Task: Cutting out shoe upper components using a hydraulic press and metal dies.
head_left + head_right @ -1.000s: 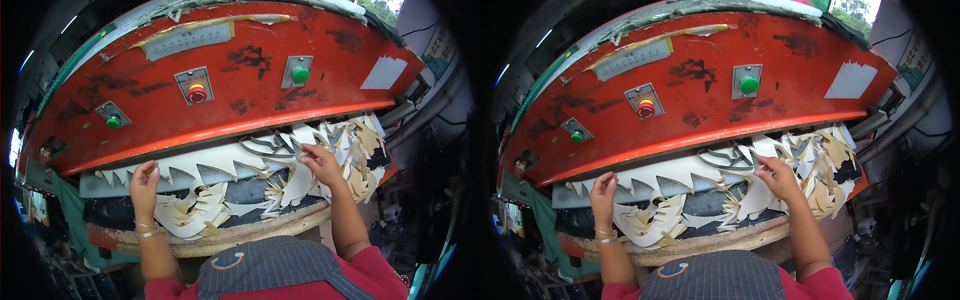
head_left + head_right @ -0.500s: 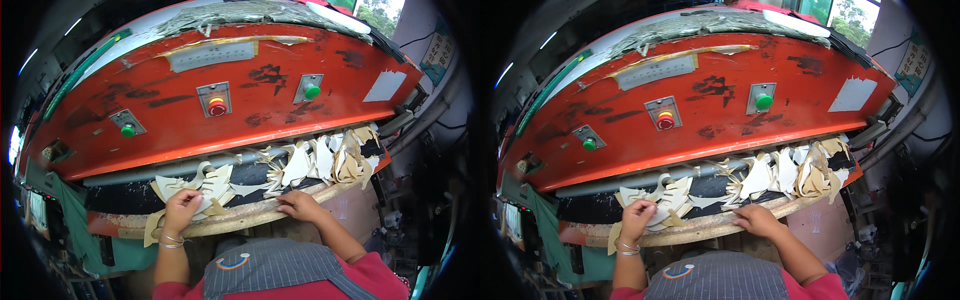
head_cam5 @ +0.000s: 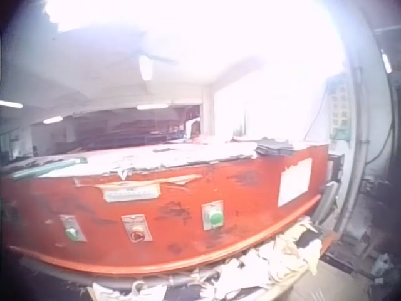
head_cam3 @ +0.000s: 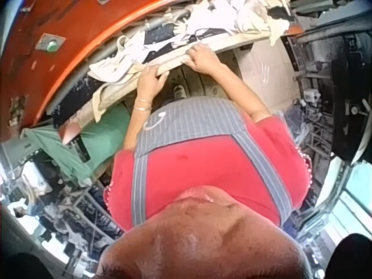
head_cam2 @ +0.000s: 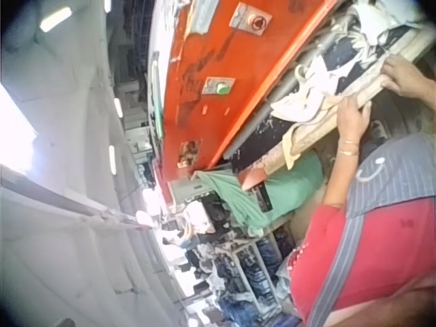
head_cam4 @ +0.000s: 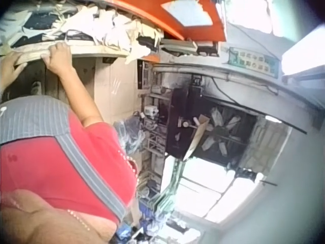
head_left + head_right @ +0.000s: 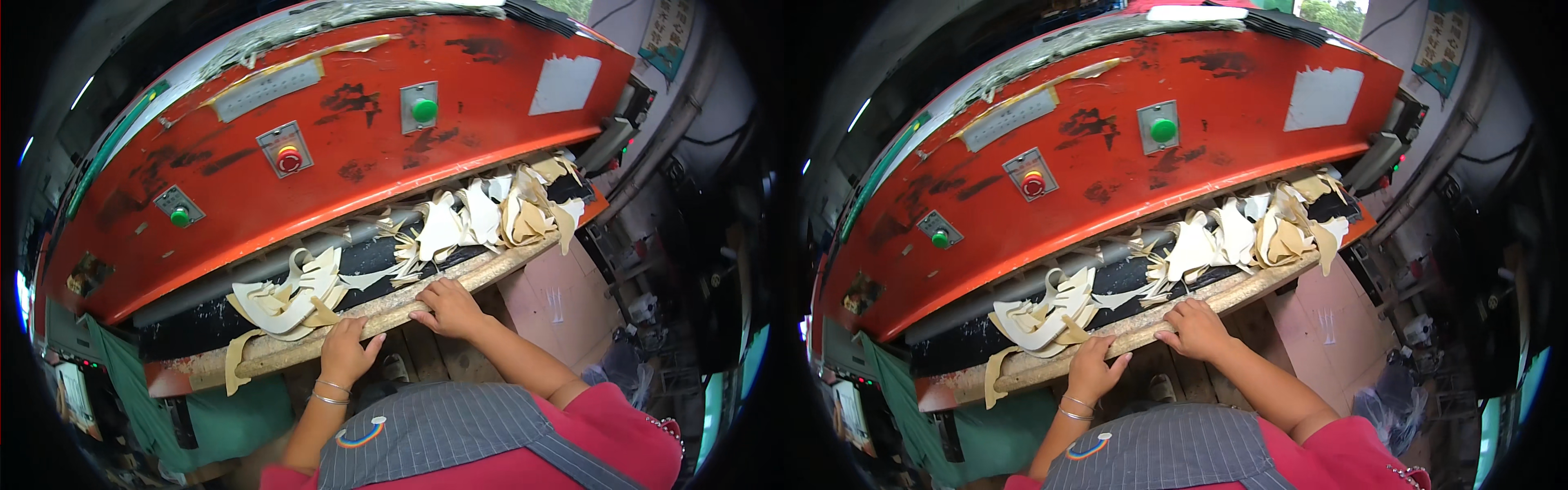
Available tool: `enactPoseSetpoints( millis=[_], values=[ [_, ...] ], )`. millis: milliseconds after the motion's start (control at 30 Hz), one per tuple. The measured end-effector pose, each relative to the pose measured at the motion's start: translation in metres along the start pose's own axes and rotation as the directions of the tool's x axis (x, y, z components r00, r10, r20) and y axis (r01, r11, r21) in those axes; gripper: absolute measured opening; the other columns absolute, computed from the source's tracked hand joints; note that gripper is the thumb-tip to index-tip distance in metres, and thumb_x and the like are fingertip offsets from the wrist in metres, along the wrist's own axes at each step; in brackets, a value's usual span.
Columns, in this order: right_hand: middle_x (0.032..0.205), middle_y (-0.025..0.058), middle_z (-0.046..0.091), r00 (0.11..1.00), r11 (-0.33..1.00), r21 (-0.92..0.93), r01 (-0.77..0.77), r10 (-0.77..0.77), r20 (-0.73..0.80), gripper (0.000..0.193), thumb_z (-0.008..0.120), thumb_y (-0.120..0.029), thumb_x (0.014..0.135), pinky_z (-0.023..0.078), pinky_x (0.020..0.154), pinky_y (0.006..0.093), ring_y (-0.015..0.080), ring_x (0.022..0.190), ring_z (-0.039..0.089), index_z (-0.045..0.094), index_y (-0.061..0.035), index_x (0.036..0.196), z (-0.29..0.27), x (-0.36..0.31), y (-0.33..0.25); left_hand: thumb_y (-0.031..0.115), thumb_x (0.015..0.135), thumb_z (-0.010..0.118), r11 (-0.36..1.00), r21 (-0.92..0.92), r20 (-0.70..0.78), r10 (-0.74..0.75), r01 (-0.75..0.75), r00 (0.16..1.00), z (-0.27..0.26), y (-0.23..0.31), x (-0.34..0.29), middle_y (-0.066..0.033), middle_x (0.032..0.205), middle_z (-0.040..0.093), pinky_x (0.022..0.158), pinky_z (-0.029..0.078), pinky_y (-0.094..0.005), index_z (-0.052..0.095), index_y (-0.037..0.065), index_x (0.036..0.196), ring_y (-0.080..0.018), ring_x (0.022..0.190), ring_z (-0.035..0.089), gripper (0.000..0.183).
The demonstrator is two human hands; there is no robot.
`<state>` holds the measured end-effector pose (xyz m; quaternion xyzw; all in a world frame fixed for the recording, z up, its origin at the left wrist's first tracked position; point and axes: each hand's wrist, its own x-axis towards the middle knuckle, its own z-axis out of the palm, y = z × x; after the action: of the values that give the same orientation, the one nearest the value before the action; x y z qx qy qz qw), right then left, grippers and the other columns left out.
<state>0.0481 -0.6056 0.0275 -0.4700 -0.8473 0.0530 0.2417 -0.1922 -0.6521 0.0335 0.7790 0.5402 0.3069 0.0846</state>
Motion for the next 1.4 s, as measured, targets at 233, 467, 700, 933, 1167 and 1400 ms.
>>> enactPoseSetpoints(
  millis=[233,467,700,933,1167,1400],
  values=[
    [0.092,0.012,0.06,0.998,0.997,0.078,0.015,-0.02,0.06,0.041,0.058,-0.045,0.084,0.042,0.084,0.0413,0.0306,0.093,0.054,0.064,-0.0063,0.093,0.001,0.003,0.008,0.031,0.071,0.074,0.999,-0.026,0.055,-0.035,0.037,0.998,0.0,-0.004,0.013,-0.0138,0.084,0.061,0.073,0.049,-0.0399,0.065,0.002,0.091,-0.0333,0.081,0.06,0.036],
    [0.094,0.0156,0.066,0.942,0.876,0.45,-0.174,0.015,0.335,0.038,0.061,-0.038,0.085,0.049,0.078,0.0414,0.0338,0.086,0.063,0.066,-0.0032,0.098,-0.044,0.05,0.041,0.029,0.075,0.074,0.986,0.022,0.481,-0.155,0.165,0.863,-0.037,-0.01,0.062,-0.0152,0.086,0.066,0.07,0.051,-0.0347,0.067,0.0,0.096,-0.0288,0.077,0.064,0.037],
    [0.095,0.0146,0.065,0.986,0.904,0.398,-0.156,0.165,0.011,0.038,0.07,-0.031,0.078,0.047,0.084,0.039,0.0301,0.097,0.059,0.065,-0.0034,0.103,-0.067,0.151,0.128,0.019,0.079,0.071,0.896,-0.27,0.297,-0.27,0.352,0.916,-0.036,-0.063,0.191,-0.0154,0.107,0.065,0.087,0.047,-0.0322,0.061,0.0,0.114,-0.0229,0.099,0.061,0.041],
    [0.1,0.0136,0.063,0.898,0.929,0.168,-0.331,0.255,0.359,0.04,0.071,-0.029,0.076,0.046,0.087,0.0396,0.0301,0.101,0.055,0.064,-0.0029,0.105,-0.013,0.184,0.162,0.022,0.065,0.082,0.977,-0.162,0.295,-0.085,0.138,0.952,0.054,-0.111,0.27,-0.0166,0.119,0.051,0.099,0.037,-0.0361,0.035,0.005,0.133,-0.0298,0.113,0.048,0.084],
    [0.088,0.0065,0.065,0.986,0.951,0.261,-0.167,0.166,0.026,0.03,0.063,-0.027,0.084,0.043,0.083,0.0356,0.0241,0.092,0.055,0.066,-0.007,0.106,0.009,0.179,0.178,0.014,0.058,0.085,0.923,-0.194,0.255,-0.28,0.332,0.926,0.079,-0.105,0.297,-0.0123,0.109,0.052,0.084,0.044,-0.0321,0.05,0.003,0.078,-0.0268,0.094,0.054,0.041],
    [0.09,0.005,0.066,0.989,0.955,0.287,-0.079,0.111,-0.095,0.032,0.068,-0.02,0.077,0.042,0.082,0.0364,0.0224,0.089,0.055,0.067,-0.0076,0.106,0.032,0.182,0.181,0.018,0.057,0.086,0.986,-0.065,0.212,-0.133,0.15,0.968,0.09,-0.125,0.294,-0.005,0.091,0.045,0.077,0.04,-0.0283,0.044,0.005,0.087,-0.0183,0.084,0.044,0.053]
  ],
)
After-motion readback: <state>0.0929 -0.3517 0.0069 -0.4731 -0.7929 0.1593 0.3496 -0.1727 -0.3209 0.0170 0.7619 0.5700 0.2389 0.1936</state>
